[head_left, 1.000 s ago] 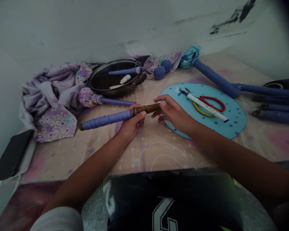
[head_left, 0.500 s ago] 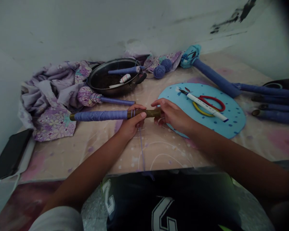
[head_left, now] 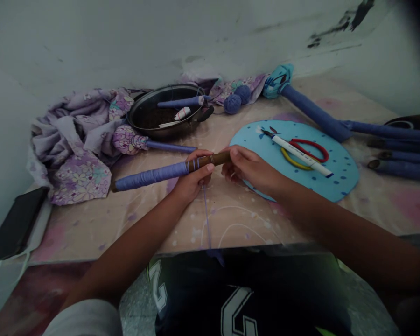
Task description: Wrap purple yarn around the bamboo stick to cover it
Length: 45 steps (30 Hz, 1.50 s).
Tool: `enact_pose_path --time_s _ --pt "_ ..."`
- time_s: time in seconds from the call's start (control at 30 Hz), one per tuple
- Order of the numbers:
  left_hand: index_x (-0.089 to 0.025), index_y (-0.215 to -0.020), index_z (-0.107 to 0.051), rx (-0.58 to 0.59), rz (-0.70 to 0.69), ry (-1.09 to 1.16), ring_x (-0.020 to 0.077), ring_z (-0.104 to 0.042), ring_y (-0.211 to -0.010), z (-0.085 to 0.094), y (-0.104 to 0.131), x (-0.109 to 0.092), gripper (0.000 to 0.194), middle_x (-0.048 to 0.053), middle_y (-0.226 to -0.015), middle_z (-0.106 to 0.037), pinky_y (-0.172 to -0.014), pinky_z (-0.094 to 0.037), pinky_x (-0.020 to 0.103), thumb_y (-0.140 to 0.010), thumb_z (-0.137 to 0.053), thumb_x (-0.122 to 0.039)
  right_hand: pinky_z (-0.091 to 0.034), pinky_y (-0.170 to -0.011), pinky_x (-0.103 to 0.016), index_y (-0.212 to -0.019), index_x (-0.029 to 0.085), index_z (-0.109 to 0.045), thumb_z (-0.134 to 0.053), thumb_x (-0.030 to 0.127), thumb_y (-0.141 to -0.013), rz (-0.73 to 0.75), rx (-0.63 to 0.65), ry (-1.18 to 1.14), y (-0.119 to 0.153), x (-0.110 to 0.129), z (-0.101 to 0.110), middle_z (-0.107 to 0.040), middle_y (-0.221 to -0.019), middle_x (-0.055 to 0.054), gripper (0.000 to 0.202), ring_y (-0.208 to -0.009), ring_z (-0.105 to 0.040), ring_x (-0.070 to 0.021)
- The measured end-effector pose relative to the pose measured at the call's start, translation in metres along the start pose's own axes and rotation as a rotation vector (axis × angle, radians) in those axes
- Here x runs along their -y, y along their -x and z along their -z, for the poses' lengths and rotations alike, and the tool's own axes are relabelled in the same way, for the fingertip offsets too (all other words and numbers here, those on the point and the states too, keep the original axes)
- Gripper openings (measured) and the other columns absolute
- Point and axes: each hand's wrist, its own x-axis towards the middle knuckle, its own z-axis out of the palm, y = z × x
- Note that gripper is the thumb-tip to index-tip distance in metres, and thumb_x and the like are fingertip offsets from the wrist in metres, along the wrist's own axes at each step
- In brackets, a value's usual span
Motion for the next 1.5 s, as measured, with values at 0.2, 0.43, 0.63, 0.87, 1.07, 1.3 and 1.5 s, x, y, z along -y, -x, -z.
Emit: enact_pose_path --time_s 0.2,0.43,0.63,0.87,1.07,1.3,1.5 --pt "-0.023 -0.092 -0.057 0.019 0.052 0.027 0.0011 -0.029 -0.038 -0.001 0.001 -0.001 0.035 -0.008 -0.060 -0.050 -0.038 -0.019 0.017 -0.062 -0.074 -0.023 -0.045 -0.060 -0.024 -0.085 0.021 -0.056 -0.064 0.016 -0.070 0.110 -0.013 -0.045 -0.004 -0.004 0.000 -0.057 -0.071 0.004 0.018 -0.062 -0.053 -0.0092" --pt "-0.022 -0.091 -0.058 0.020 0.077 0.018 0.0013 -0.028 -0.038 0.001 0.000 -0.002 0.032 -0.009 -0.053 -0.045 -0.038 -0.019 0.016 -0.063 -0.074 -0.025 -0.044 -0.049 -0.025 -0.096 0.022 -0.053 -0.052 0.045 -0.084 -0.077 0.099 -0.143 -0.003 -0.003 0.002 -0.061 -0.071 -0.001 0.026 -0.058 -0.056 -0.0128" --pt "-0.020 -0.090 -0.060 0.073 0.080 0.018 0.0007 -0.032 -0.039 0.003 -0.001 0.001 0.033 -0.008 -0.057 -0.050 -0.039 -0.019 0.016 -0.062 -0.076 -0.024 -0.043 -0.051 -0.020 -0.086 0.021 -0.052 -0.067 0.037 -0.076 0.078 0.039 0.008 -0.003 -0.008 0.003 -0.058 -0.068 0.003 0.024 -0.057 -0.053 -0.0082" --pt "-0.020 -0.089 -0.060 0.088 0.118 0.033 0.0007 -0.029 -0.039 0.004 -0.001 -0.001 0.032 -0.008 -0.057 -0.049 -0.039 -0.018 0.017 -0.062 -0.077 -0.026 -0.045 -0.044 -0.023 -0.091 0.023 -0.049 -0.052 0.049 -0.085 -0.093 0.053 -0.132 -0.001 -0.004 0.002 -0.059 -0.067 0.002 0.027 -0.054 -0.058 -0.0125" --pt "-0.024 -0.102 -0.056 0.097 0.097 0.020 0.0010 -0.029 -0.040 0.005 -0.002 0.000 0.043 -0.009 -0.061 -0.049 -0.038 -0.017 0.017 -0.064 -0.075 -0.025 -0.046 -0.052 -0.022 -0.085 0.020 -0.054 -0.063 0.027 -0.078 -0.002 -0.001 -0.025 -0.004 -0.004 0.004 -0.059 -0.069 0.002 0.013 -0.058 -0.055 -0.0094" --pt "-0.024 -0.098 -0.055 0.134 0.044 -0.033 0.0015 -0.030 -0.038 0.008 -0.004 0.004 0.039 -0.009 -0.058 -0.046 -0.037 -0.019 0.017 -0.065 -0.075 -0.029 -0.047 -0.052 -0.024 -0.088 0.022 -0.053 -0.059 0.043 -0.081 -0.048 -0.019 -0.098 -0.001 0.001 0.003 -0.062 -0.073 0.000 0.023 -0.060 -0.058 -0.0119" --pt "-0.023 -0.101 -0.057 0.150 0.015 -0.072 0.0010 -0.031 -0.040 0.008 -0.003 0.005 0.038 -0.007 -0.065 -0.053 -0.037 -0.018 0.018 -0.066 -0.074 -0.027 -0.043 -0.048 -0.019 -0.085 0.022 -0.054 -0.066 0.022 -0.075 0.030 0.000 -0.050 0.000 0.001 0.003 -0.058 -0.063 0.005 0.016 -0.054 -0.054 -0.0085"
